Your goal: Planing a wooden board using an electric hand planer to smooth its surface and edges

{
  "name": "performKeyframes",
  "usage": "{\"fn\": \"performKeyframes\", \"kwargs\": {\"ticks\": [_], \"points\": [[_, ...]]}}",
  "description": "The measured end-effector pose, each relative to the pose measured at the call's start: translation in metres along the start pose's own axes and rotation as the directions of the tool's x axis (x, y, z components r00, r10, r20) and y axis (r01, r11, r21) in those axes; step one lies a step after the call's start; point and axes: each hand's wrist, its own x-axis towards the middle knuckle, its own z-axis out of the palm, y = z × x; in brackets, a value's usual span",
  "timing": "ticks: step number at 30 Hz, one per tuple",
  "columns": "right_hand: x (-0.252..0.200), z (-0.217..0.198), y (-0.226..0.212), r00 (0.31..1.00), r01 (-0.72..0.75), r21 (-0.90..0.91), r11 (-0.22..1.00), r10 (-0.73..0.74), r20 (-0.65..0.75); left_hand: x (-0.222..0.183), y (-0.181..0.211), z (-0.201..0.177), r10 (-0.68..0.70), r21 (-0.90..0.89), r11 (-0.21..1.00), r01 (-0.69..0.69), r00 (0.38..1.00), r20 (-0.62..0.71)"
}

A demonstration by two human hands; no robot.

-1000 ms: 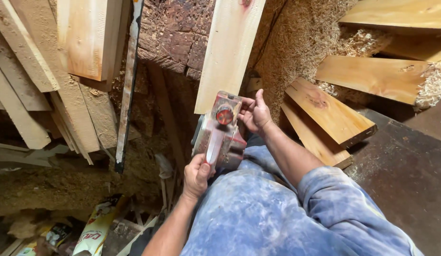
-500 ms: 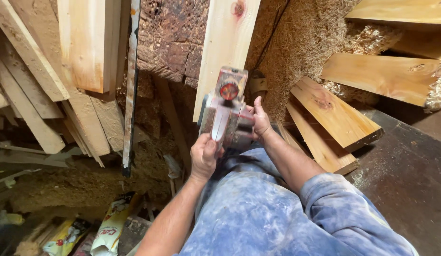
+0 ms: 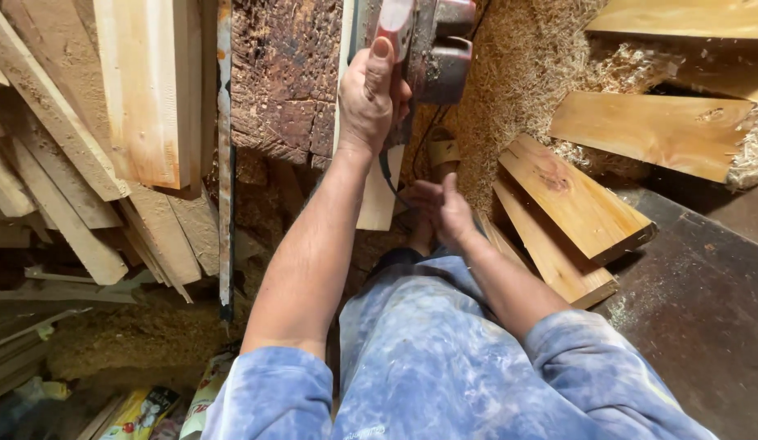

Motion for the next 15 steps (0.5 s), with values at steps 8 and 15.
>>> {"fn": "performKeyframes", "kwargs": {"ticks": [8, 15], "points": [[-0.032, -0.043, -0.038, 0.755, 0.614, -0.331, 0.717, -0.655, -0.020, -0.105, -0.054, -0.032, -0.015, 0.244, 0.969, 0.034, 0.997, -0.077], [-0.038, 0.017, -0.027, 0.343, 0.714, -0.670, -0.202, -0.734, 0.587, -0.228, -0.128, -0.063, -0.217, 0.175, 0.955, 0.240, 0.966, -0.142]]}}
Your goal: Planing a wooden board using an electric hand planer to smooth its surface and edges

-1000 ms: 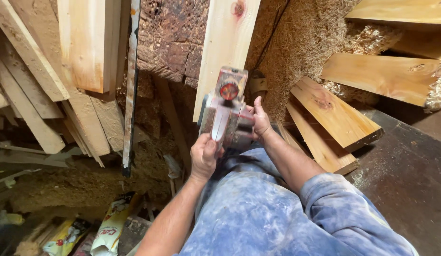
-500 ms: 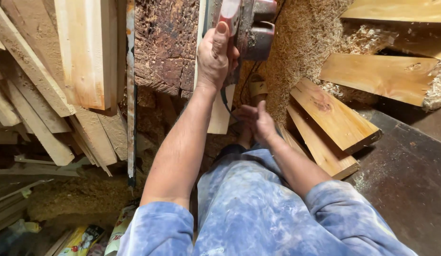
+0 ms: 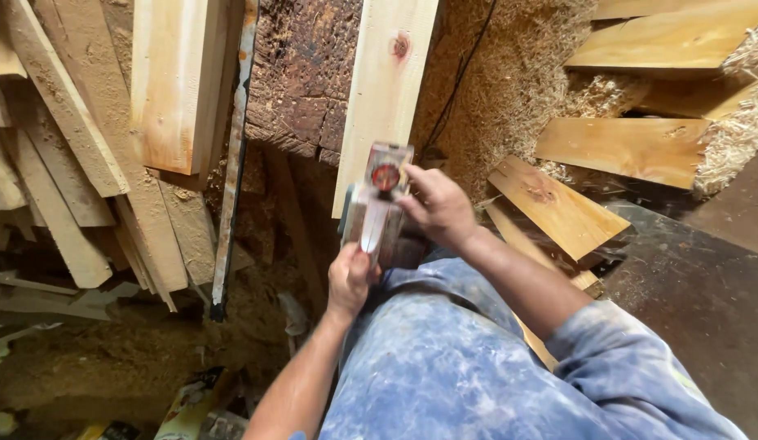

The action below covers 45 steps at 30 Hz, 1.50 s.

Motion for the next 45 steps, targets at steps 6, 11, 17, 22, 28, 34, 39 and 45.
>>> {"fn": "performKeyframes", "kwargs": {"ticks": [6, 11, 17, 22, 28, 34, 39, 45], "points": [[0.005, 0.008, -0.036, 0.851, 0.222, -0.091, 0.971, -0.147, 0.503, -0.056, -0.066, -0.009, -0.089, -0.083, 0.993, 0.086, 0.996, -0.025], [0.003, 0.015, -0.032, 0.856, 0.377, -0.116, 0.919, -0.298, 0.423, -0.059, -0.055, -0.005, -0.060, -0.093, 0.994, 0.054, 0.996, -0.063], [0.000, 0.036, -0.018, 0.935, 0.333, -0.283, 0.900, -0.277, 0.220, -0.043, -0.039, -0.001, -0.035, -0.094, 0.995, 0.029, 0.997, -0.065], [0.016, 0.032, -0.017, 0.985, 0.169, -0.351, 0.921, -0.150, 0.083, -0.016, -0.012, 0.009, -0.048, -0.119, 0.992, 0.039, 0.996, -0.077], [0.049, 0.026, -0.004, 0.997, 0.022, -0.415, 0.910, -0.050, -0.055, 0.021, 0.025, 0.018, -0.040, -0.122, 0.992, 0.028, 0.995, -0.092], [0.061, -0.009, -0.002, 0.966, -0.064, -0.393, 0.917, -0.041, -0.254, 0.070, 0.055, 0.027, -0.012, -0.066, 0.998, 0.006, 0.996, -0.085], [-0.011, -0.045, 0.026, 0.947, -0.102, -0.237, 0.966, 0.021, -0.320, 0.127, 0.108, 0.042, 0.119, -0.010, 0.993, -0.120, 0.989, -0.090], [-0.069, -0.045, 0.026, 0.923, -0.375, -0.275, 0.885, 0.330, -0.197, 0.194, 0.207, 0.066, 0.203, -0.186, 0.962, -0.200, 0.979, -0.006]]}}
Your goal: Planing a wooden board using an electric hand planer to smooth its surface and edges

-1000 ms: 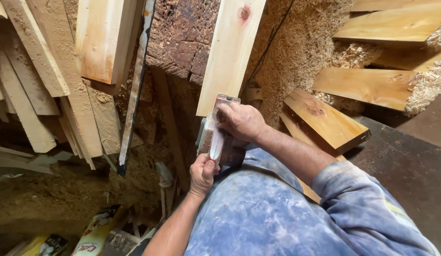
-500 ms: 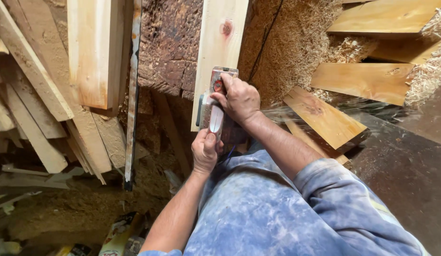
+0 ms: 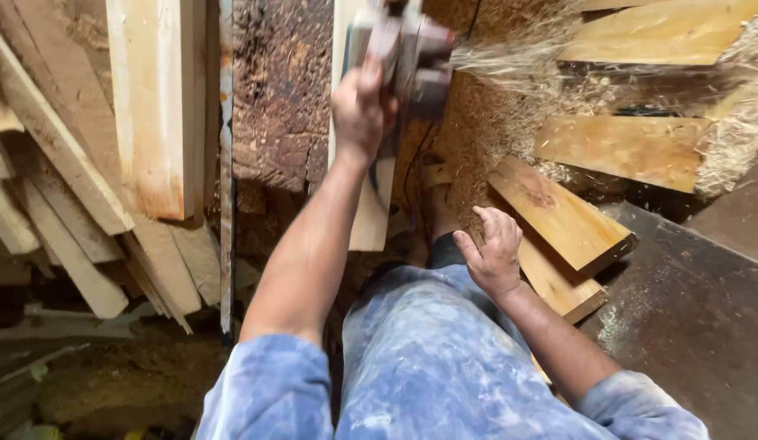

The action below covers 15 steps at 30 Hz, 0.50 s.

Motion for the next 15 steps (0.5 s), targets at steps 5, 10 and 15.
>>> {"fn": "performKeyframes", "kwargs": {"ticks": [5, 10, 15], "points": [[-0.037, 0.035, 0.037, 0.979, -0.052, 0.045, 0.998, 0.042, 0.199, -0.028, -0.025, -0.017, 0.051, -0.134, 0.990, -0.039, 0.995, 0.084], [-0.064, 0.062, 0.074, 0.814, -0.251, -0.084, 0.964, 0.257, 0.520, -0.155, -0.101, -0.071, -0.115, 0.053, 0.992, 0.116, 0.993, -0.022], [-0.074, 0.096, 0.059, 0.454, -0.043, -0.242, 0.969, 0.235, 0.860, -0.279, -0.171, -0.114, -0.279, 0.073, 0.956, 0.285, 0.956, -0.088]]}}
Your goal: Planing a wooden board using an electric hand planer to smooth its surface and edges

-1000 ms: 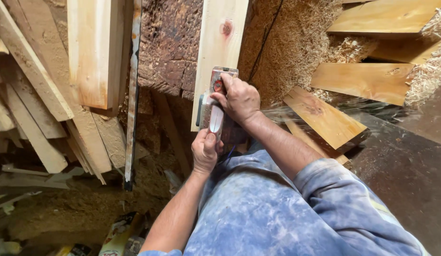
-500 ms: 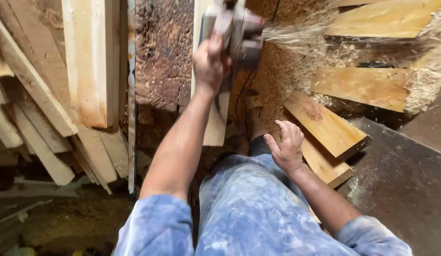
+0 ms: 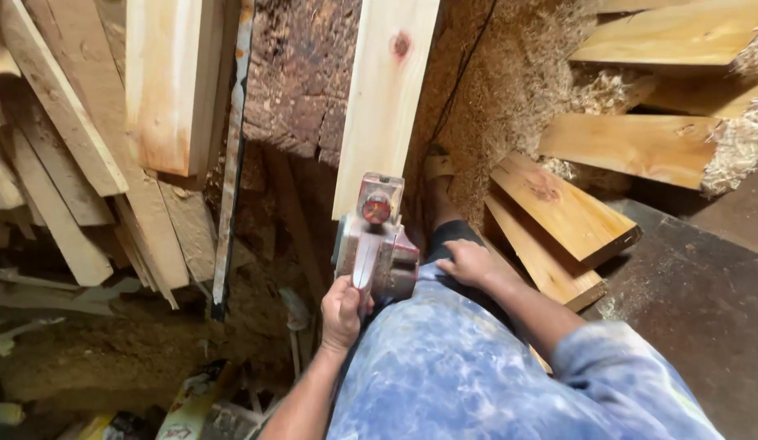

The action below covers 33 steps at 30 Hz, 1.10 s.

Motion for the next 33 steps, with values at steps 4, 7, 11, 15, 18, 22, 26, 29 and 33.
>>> {"fn": "performKeyframes", "kwargs": {"ticks": [4, 7, 11, 15, 18, 22, 26, 29, 33], "points": [[0.013, 0.019, -0.044, 0.985, 0.140, -0.133, 0.981, -0.125, 0.116, -0.006, -0.020, -0.005, 0.002, 0.030, 1.000, -0.001, 1.000, -0.023], [0.016, 0.038, -0.068, 0.970, 0.234, -0.290, 0.928, -0.204, 0.132, 0.011, -0.001, 0.005, 0.029, 0.025, 0.999, -0.028, 0.999, -0.019], [-0.003, 0.027, -0.095, 0.889, 0.455, -0.179, 0.872, -0.458, 0.030, 0.048, 0.052, 0.022, 0.051, -0.006, 0.999, -0.051, 0.998, -0.030], [0.019, 0.033, -0.083, 0.727, 0.686, -0.050, 0.726, -0.687, 0.004, 0.092, 0.093, 0.038, 0.089, 0.001, 0.996, -0.089, 0.996, -0.006], [0.022, -0.004, -0.077, 0.950, 0.311, 0.206, 0.928, -0.307, -0.052, 0.121, 0.129, 0.056, 0.136, -0.009, 0.991, -0.136, 0.991, -0.003], [0.028, -0.052, 0.013, 0.965, 0.175, -0.009, 0.985, -0.173, -0.194, 0.165, 0.178, 0.081, 0.148, -0.021, 0.989, -0.148, 0.989, -0.019], [0.025, -0.097, 0.093, 0.965, -0.015, -0.024, 1.000, 0.008, -0.262, 0.216, 0.232, 0.107, 0.184, -0.053, 0.981, -0.186, 0.982, -0.033], [0.045, -0.109, 0.146, 0.951, -0.068, 0.041, 0.997, 0.077, -0.301, 0.263, 0.282, 0.132, 0.227, -0.093, 0.968, -0.232, 0.972, -0.063], [0.041, -0.148, 0.145, 0.943, -0.162, 0.425, 0.891, 0.267, -0.201, 0.317, 0.357, 0.164, 0.270, -0.100, 0.956, -0.276, 0.960, -0.072]]}}
